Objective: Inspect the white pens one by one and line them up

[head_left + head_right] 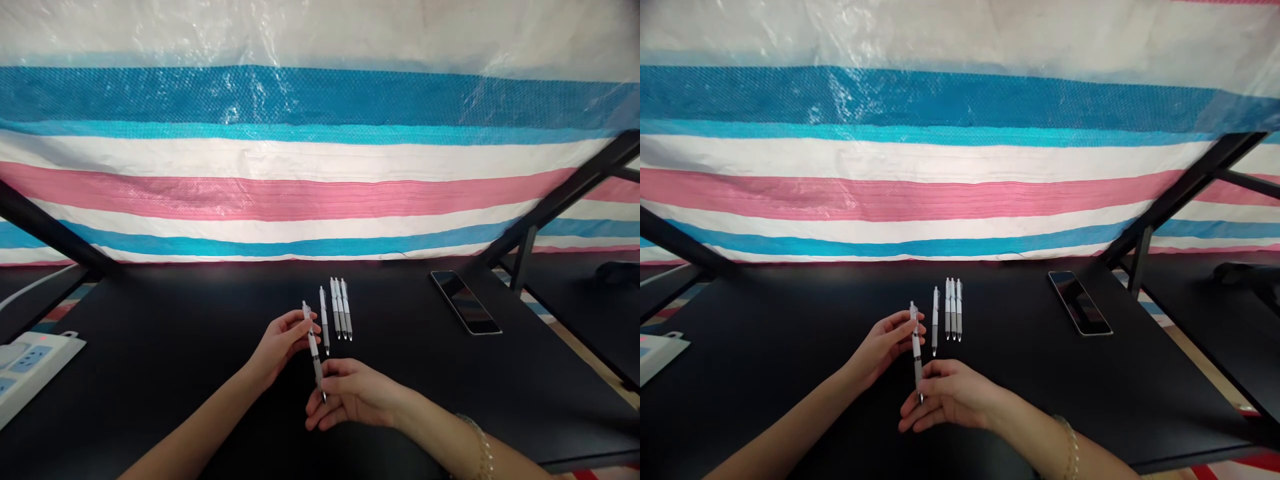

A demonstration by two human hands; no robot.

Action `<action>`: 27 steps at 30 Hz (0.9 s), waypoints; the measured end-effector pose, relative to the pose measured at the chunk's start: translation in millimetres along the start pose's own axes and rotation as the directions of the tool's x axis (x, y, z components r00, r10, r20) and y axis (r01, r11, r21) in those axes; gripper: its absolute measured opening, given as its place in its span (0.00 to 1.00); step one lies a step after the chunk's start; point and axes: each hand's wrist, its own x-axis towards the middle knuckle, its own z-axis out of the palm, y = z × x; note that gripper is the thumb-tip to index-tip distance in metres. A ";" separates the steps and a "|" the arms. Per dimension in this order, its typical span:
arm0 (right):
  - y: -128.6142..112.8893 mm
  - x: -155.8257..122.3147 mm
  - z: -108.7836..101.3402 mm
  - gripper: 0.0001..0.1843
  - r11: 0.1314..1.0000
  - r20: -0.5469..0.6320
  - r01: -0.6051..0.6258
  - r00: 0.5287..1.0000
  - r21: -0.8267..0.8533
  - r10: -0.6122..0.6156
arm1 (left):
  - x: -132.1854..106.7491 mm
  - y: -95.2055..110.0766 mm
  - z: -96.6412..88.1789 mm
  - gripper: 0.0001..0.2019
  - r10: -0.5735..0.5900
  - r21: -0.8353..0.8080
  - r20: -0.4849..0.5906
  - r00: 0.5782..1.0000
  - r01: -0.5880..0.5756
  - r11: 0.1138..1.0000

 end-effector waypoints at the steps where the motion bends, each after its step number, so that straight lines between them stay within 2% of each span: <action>1: -0.1 0.0 0.1 0.20 1.000 0.002 0.000 1.000 0.003 0.000 | -0.1 0.2 0.2 0.12 -0.001 -0.003 -0.002 1.000 0.001 1.000; 15: -1.5 -1.9 2.4 0.20 1.000 -0.014 0.030 0.999 -0.001 -0.030 | 0.8 0.2 -0.3 0.12 -0.007 -0.037 -0.017 1.000 0.006 0.999; 20: -1.1 -1.4 1.4 0.21 0.999 0.030 -0.029 0.999 -0.030 0.030 | 0.0 1.3 1.0 0.12 -0.012 -0.054 -0.036 0.999 0.010 0.999; 27: 1.3 1.2 -3.7 0.19 0.992 0.022 -0.045 0.999 -0.115 0.047 | 2.8 1.7 0.0 0.11 0.002 -0.109 -0.114 0.994 -0.015 0.994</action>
